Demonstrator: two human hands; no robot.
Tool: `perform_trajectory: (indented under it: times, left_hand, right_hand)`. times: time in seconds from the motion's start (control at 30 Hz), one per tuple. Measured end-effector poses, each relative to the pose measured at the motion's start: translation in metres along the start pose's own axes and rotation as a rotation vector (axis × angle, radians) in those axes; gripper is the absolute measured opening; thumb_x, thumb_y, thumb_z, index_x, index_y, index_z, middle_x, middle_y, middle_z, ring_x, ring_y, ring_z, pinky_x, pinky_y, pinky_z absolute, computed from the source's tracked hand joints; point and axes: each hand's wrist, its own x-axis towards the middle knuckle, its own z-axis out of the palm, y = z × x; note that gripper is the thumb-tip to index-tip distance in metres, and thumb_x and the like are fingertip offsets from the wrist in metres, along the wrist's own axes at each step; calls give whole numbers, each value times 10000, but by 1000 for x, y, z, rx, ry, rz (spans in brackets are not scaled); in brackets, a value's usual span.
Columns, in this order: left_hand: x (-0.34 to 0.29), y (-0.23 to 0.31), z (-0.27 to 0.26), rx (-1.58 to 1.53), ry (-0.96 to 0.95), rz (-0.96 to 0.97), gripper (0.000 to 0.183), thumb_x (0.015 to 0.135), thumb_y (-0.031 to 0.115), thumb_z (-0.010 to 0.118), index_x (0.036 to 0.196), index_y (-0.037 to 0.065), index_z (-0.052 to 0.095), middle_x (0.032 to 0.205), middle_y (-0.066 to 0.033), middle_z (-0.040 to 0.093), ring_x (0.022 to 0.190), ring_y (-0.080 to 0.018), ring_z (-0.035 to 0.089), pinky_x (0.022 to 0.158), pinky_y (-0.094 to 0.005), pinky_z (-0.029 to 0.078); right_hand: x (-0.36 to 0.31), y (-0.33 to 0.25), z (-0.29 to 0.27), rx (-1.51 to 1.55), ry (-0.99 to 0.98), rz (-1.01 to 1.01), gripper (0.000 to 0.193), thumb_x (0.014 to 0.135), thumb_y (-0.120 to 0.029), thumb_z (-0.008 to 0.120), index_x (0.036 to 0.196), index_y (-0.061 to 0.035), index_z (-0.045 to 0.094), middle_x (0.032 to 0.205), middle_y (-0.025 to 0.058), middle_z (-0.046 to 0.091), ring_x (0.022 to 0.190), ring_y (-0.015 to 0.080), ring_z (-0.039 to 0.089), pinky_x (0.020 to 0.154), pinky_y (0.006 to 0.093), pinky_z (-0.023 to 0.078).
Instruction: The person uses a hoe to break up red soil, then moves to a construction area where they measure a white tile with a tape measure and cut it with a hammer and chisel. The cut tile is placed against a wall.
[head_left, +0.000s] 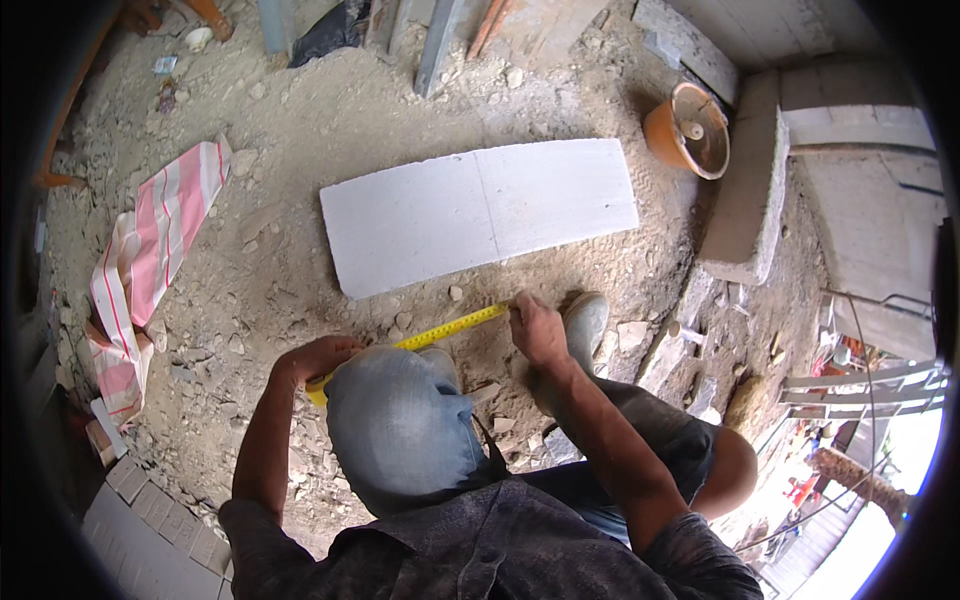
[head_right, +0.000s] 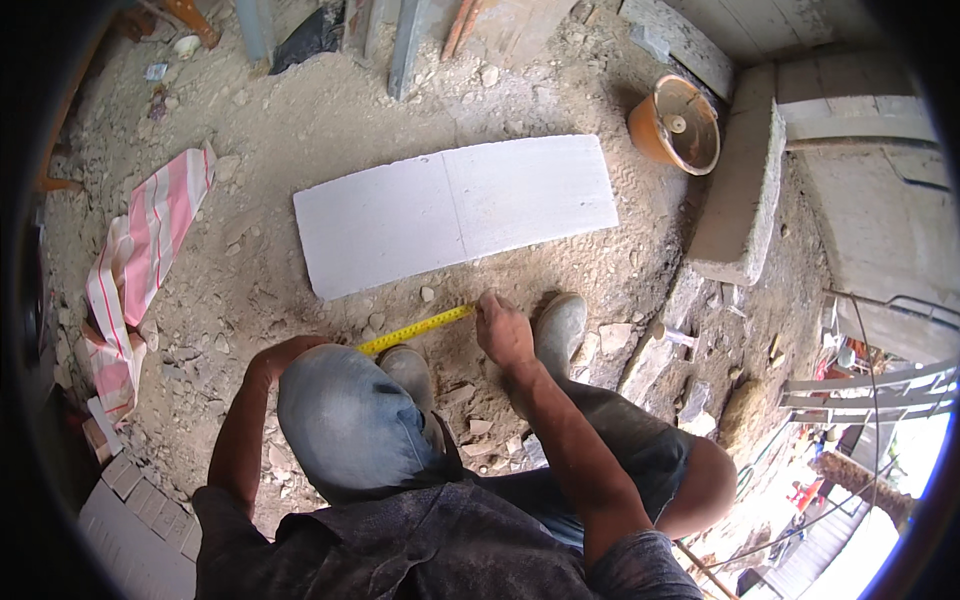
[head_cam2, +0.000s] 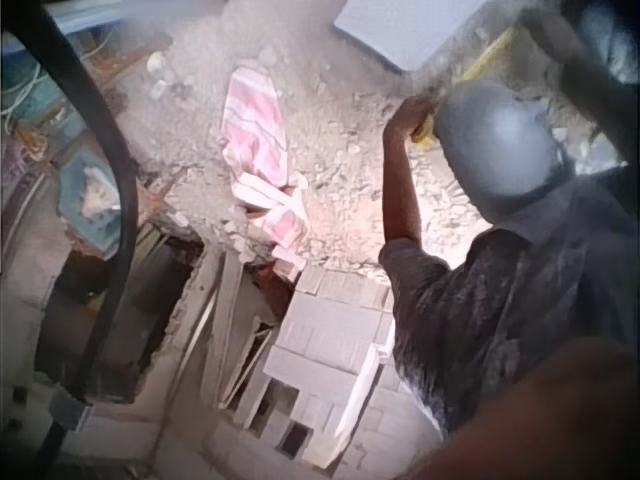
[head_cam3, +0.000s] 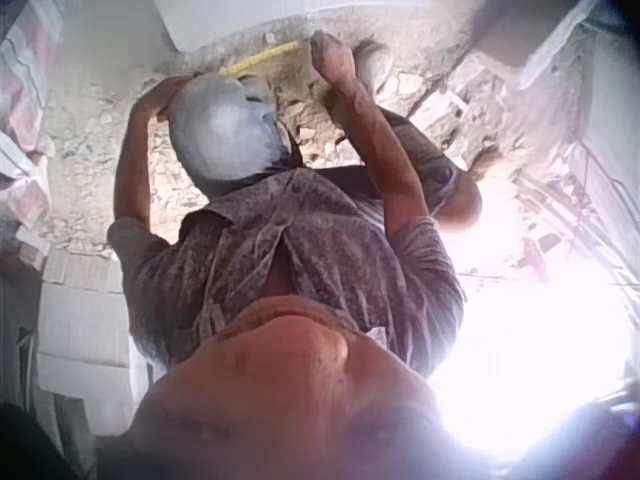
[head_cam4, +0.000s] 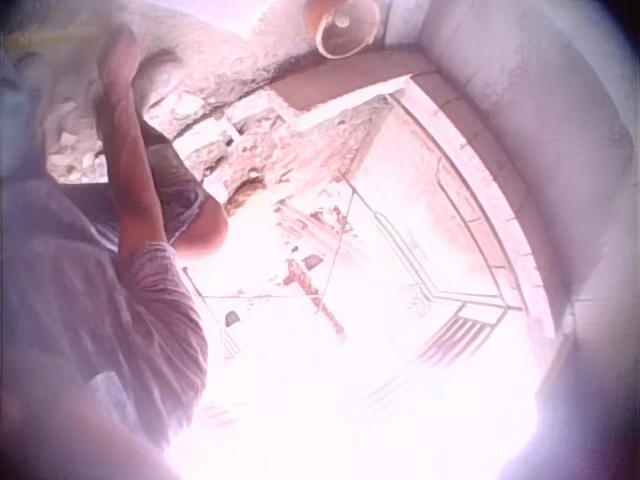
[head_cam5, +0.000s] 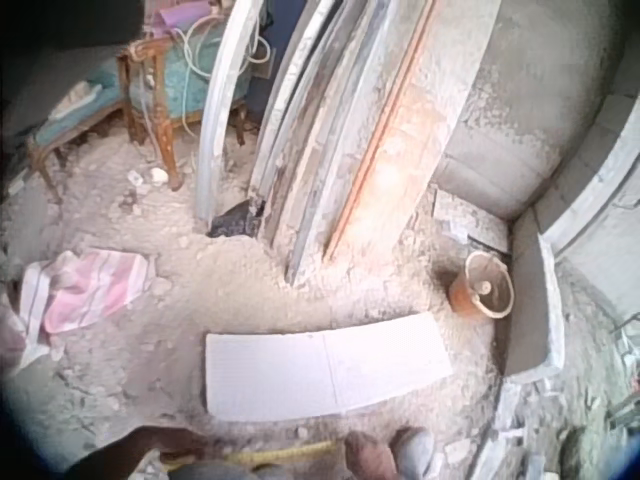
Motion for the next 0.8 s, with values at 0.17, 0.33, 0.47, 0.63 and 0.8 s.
perform_trajectory:
  times: [0.17,0.33,0.47,0.63,0.8]
  left_hand:
    - [-9,-11,21,-409,133,44,389,997,287,553,1313,66,599,1198,-79,665,1069,-154,615,925,-323,495]
    - [-6,-37,-37,-424,464,158,359,973,354,586,1196,74,600,1042,-89,687,969,-211,643,843,-362,521]
    - [-11,-25,-96,-194,853,106,354,927,322,665,1135,46,590,921,-78,687,876,-235,648,765,-395,530]
    - [1,-81,-174,338,1328,106,494,848,242,770,1257,43,577,1015,-175,669,903,-322,659,794,-425,537]
    - [3,1,-182,488,1254,-144,704,809,214,754,1415,1,465,1353,-245,511,1244,-411,492,1059,-496,393]
  right_hand:
    - [19,-77,1,236,-199,-523,560,896,-178,600,1412,-97,399,1168,246,612,990,446,631,878,499,532]
    - [112,-100,-57,370,279,-366,485,936,-167,608,1390,-80,461,1081,183,676,851,343,688,772,422,568]
    - [209,-3,-143,251,707,70,281,918,-150,623,1175,-42,586,964,166,669,890,332,656,812,437,530]
    - [297,99,-243,-148,804,431,581,833,-374,729,1224,8,530,1178,228,582,1138,393,575,941,475,496]
    - [344,155,-272,82,438,771,701,805,-519,736,1264,-13,579,1230,255,646,1121,363,648,955,436,519]
